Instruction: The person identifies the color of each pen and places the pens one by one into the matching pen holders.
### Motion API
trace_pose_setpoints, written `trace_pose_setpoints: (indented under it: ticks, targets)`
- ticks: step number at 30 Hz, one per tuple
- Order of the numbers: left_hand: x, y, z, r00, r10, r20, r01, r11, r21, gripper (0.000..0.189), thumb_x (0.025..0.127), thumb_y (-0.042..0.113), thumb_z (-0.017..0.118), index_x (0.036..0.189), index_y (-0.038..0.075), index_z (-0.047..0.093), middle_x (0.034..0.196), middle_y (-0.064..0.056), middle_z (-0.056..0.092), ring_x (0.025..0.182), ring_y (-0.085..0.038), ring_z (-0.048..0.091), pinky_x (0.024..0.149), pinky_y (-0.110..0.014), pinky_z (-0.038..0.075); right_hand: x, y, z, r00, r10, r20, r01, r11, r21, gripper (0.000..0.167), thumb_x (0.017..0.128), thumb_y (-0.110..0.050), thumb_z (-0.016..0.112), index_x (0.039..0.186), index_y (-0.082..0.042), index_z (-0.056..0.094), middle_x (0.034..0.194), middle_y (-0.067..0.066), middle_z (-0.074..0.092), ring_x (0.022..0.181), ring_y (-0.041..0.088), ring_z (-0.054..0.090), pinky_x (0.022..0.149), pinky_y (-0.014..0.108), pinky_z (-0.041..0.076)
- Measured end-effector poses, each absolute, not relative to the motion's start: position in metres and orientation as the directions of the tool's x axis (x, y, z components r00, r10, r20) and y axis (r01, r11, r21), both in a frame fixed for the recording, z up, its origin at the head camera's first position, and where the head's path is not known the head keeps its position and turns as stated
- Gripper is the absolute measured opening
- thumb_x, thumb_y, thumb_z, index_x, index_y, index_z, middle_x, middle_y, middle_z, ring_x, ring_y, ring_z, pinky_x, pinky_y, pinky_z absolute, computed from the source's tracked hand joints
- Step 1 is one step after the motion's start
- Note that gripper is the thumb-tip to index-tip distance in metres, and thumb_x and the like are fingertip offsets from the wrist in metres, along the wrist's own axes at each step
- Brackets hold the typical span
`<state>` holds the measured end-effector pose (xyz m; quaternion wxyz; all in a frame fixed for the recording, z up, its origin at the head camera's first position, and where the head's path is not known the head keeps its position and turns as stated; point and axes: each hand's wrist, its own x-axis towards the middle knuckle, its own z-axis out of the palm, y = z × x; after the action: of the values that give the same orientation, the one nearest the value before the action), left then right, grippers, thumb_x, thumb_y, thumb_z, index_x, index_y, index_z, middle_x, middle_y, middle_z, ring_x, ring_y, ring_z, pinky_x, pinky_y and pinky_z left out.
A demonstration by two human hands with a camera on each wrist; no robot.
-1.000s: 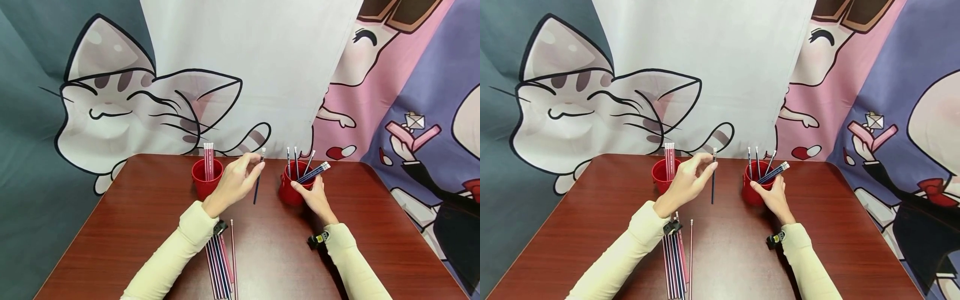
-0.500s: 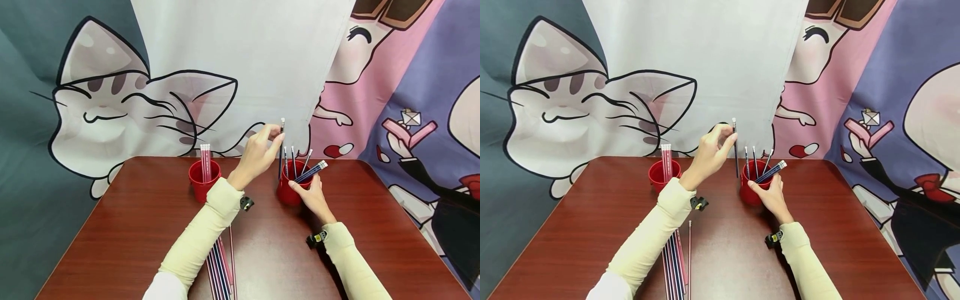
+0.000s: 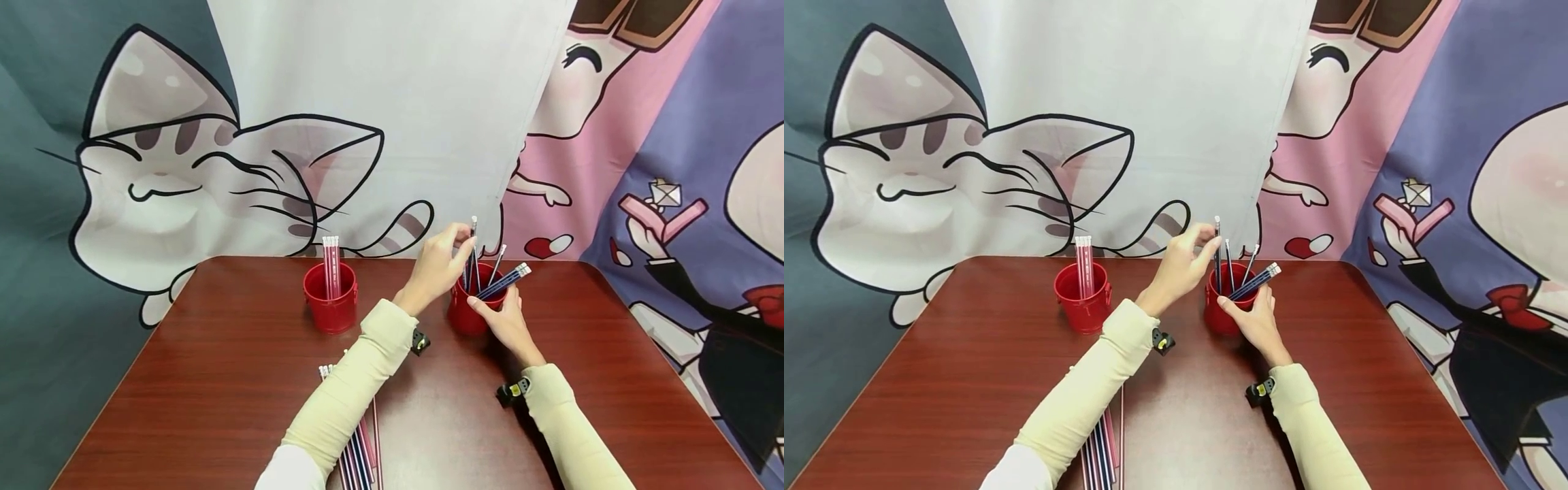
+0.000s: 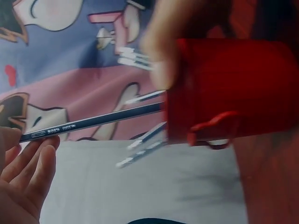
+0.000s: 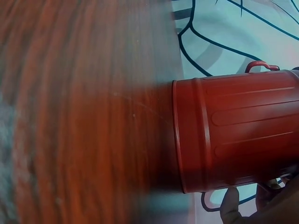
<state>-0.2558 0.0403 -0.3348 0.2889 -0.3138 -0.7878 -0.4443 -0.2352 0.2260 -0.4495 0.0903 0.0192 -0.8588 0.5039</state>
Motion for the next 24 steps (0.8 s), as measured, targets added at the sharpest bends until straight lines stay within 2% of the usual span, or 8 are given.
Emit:
trace_pose_setpoints:
  ticks: [5, 12, 18, 24]
  targets:
    - [-0.255, 0.042, -0.357, -0.687, 0.279, 0.671, 0.710, 0.455, 0.537, 0.018, 0.093, 0.021, 0.053, 0.104, 0.008, 0.057, 0.093, -0.001, 0.066, 0.081, -0.007, 0.062, 0.073, -0.018, 0.048, -0.235, 0.226, -0.450, -0.980, 0.059, 0.189, -0.137, 0.488, -0.862, 0.082, 0.077, -0.048, 0.067, 0.138, -0.011, 0.025, 0.131, 0.015, 0.034, 0.122, 0.032, 0.026, 0.097, 0.055, 0.031]
    - [-0.253, 0.042, -0.386, -0.780, 0.318, 0.539, 0.621, 0.496, 0.607, 0.015, 0.092, 0.022, 0.055, 0.102, 0.011, 0.057, 0.098, 0.001, 0.067, 0.083, -0.002, 0.063, 0.076, -0.020, 0.048, -0.234, 0.226, -0.451, -0.981, 0.058, 0.187, -0.134, 0.498, -0.857, 0.083, 0.078, -0.048, 0.067, 0.138, -0.011, 0.023, 0.131, 0.015, 0.034, 0.123, 0.034, 0.026, 0.097, 0.056, 0.032]
    - [-0.253, 0.043, -0.394, -0.783, 0.343, 0.518, 0.621, 0.458, 0.636, 0.017, 0.091, 0.021, 0.055, 0.104, 0.009, 0.057, 0.099, 0.000, 0.066, 0.082, -0.002, 0.062, 0.077, -0.018, 0.047, -0.234, 0.227, -0.452, -0.982, 0.065, 0.179, -0.123, 0.502, -0.856, 0.084, 0.077, -0.049, 0.067, 0.138, -0.010, 0.024, 0.130, 0.015, 0.034, 0.122, 0.032, 0.027, 0.098, 0.055, 0.031]
    - [-0.252, 0.034, -0.393, -0.793, 0.301, 0.530, 0.609, 0.384, 0.694, 0.019, 0.088, 0.017, 0.059, 0.103, 0.005, 0.057, 0.094, -0.002, 0.065, 0.085, -0.007, 0.063, 0.080, -0.018, 0.047, -0.235, 0.226, -0.451, -0.986, 0.052, 0.160, -0.113, 0.502, -0.857, 0.085, 0.078, -0.049, 0.066, 0.139, -0.010, 0.021, 0.132, 0.015, 0.032, 0.123, 0.031, 0.026, 0.098, 0.057, 0.030]
